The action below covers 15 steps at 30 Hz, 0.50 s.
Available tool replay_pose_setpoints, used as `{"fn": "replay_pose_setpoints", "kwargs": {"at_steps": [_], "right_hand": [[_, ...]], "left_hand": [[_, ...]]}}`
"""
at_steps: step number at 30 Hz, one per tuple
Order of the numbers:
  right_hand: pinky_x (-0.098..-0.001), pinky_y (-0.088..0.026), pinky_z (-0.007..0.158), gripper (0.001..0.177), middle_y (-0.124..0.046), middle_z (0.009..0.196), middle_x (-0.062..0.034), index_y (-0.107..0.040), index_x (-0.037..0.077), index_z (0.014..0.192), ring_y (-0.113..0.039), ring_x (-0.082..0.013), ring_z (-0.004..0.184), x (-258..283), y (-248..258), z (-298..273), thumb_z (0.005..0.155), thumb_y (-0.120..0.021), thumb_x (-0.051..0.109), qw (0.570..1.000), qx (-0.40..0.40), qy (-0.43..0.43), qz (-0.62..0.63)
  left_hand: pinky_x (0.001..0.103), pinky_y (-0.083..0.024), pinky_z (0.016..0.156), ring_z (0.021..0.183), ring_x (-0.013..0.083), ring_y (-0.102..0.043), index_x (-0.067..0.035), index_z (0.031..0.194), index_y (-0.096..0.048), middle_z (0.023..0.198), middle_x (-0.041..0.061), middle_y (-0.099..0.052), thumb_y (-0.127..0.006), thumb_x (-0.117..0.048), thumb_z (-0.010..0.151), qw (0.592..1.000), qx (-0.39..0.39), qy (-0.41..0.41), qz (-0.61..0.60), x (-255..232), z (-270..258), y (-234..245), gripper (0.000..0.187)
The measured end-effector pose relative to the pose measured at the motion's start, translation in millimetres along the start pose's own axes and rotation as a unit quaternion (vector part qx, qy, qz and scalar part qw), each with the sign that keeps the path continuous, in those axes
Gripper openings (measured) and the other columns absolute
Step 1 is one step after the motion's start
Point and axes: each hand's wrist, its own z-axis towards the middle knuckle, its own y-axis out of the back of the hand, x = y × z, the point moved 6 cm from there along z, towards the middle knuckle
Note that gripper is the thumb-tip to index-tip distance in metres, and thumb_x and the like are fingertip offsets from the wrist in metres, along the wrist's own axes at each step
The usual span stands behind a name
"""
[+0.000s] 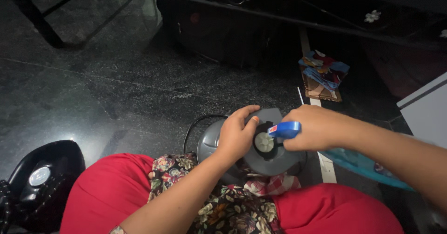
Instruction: The person cleans the top of a grey cylindrical appliance using a cloth and a spray bottle. They repeatedly spray the surface, wipe it, and use a thin white stick to clean the central opening.
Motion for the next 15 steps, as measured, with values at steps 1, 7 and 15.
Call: {"fn": "replay_pose_setpoints", "kwargs": {"at_steps": [1,7,15], "right_hand": [[-0.0406,-0.059,0.063,0.028,-0.074,0.064,-0.0114,-0.077,0.011,0.086,-0.075,-0.0277,0.062,1,2,0,0.069,-0.072,0.034,1.000,-0.006,0.008,0.004],[-0.0405,-0.060,0.061,0.028,-0.073,0.059,-0.0128,-0.075,0.007,0.075,-0.075,-0.0286,0.057,6,-1,7,0.072,-0.069,0.034,1.000,0.016,-0.011,0.022],[-0.0426,-0.057,0.061,0.029,-0.071,0.060,-0.0124,-0.075,0.008,0.075,-0.072,-0.0298,0.058,7,0,11,0.069,-0.069,0.035,0.999,-0.016,0.026,-0.031]], "left_hand": [[0.036,-0.055,0.089,0.102,0.0275,-0.073,-0.009,0.125,-0.069,0.115,0.015,-0.074,-0.060,-0.021,0.092,1.000,0.008,0.016,-0.006,2,0,-1,0.036],[0.037,-0.054,0.091,0.105,0.0286,-0.072,-0.007,0.124,-0.069,0.117,0.016,-0.073,-0.061,-0.021,0.093,0.999,-0.004,-0.032,0.006,3,4,0,0.035],[0.036,-0.054,0.092,0.106,0.0278,-0.072,-0.008,0.125,-0.069,0.117,0.016,-0.073,-0.061,-0.021,0.093,1.000,-0.006,-0.026,-0.009,6,3,5,0.036]]}}
